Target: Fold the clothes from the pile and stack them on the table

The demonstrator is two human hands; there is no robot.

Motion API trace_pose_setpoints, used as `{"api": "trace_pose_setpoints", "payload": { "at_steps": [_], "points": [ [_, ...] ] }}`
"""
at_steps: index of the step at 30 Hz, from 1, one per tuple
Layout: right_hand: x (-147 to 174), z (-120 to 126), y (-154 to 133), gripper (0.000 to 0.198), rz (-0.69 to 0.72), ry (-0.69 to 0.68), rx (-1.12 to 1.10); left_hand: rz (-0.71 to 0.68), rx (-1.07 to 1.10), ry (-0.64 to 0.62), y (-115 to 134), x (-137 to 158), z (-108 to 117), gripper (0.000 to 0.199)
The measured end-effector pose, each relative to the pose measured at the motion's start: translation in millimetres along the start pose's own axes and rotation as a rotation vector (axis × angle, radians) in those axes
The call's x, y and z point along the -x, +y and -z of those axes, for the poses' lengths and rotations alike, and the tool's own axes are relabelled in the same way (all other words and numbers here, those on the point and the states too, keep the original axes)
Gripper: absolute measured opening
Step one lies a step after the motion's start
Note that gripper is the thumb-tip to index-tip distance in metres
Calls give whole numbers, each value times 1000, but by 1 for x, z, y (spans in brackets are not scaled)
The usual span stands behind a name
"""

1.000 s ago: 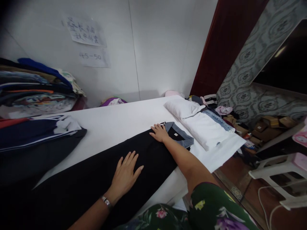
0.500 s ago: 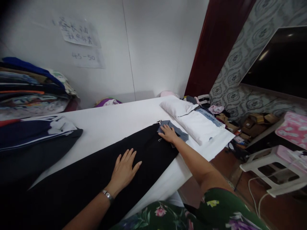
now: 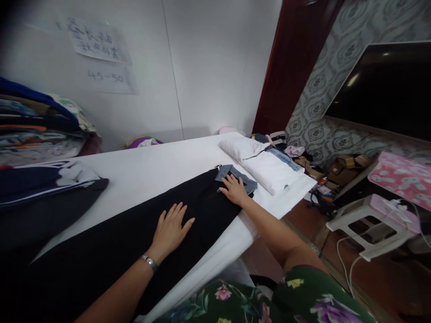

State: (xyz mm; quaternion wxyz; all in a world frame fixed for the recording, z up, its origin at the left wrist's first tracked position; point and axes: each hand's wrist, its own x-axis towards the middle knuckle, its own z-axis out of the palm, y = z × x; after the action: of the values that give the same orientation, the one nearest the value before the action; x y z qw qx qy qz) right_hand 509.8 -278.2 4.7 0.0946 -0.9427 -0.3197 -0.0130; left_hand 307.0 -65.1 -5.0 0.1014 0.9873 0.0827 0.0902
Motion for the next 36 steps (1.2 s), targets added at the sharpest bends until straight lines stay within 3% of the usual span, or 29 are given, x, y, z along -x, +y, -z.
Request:
{"api": "trace_pose_setpoints", "payload": {
  "at_steps": [4,10,15,23,25,28,32,36],
  "points": [
    [11,-7,4,61,-43,-88,-41,-7,-6,6,0,-1,1,60],
    [11,7,34,59,-166,68,10,-8,2,19,0,-1,0,57],
    [19,3,56,57,-248,-16,102,-1,-15,5,2,-1,2,59],
    [17,11,48,59,-291,-45,50,2,-10,6,1,-1,0,59],
    [17,14,31,59,-238,3,36,-2,10,8,1,0,0,58],
    [20,13,-9,59,-31,36,-6,6,25,3,3,1,2,57],
    [25,1,-63,62,252,-37,-60,16,30,-15,5,2,5,56],
    [27,-16,-84,64,362,-131,-20,30,42,-54,5,3,6,58]
  ]
}}
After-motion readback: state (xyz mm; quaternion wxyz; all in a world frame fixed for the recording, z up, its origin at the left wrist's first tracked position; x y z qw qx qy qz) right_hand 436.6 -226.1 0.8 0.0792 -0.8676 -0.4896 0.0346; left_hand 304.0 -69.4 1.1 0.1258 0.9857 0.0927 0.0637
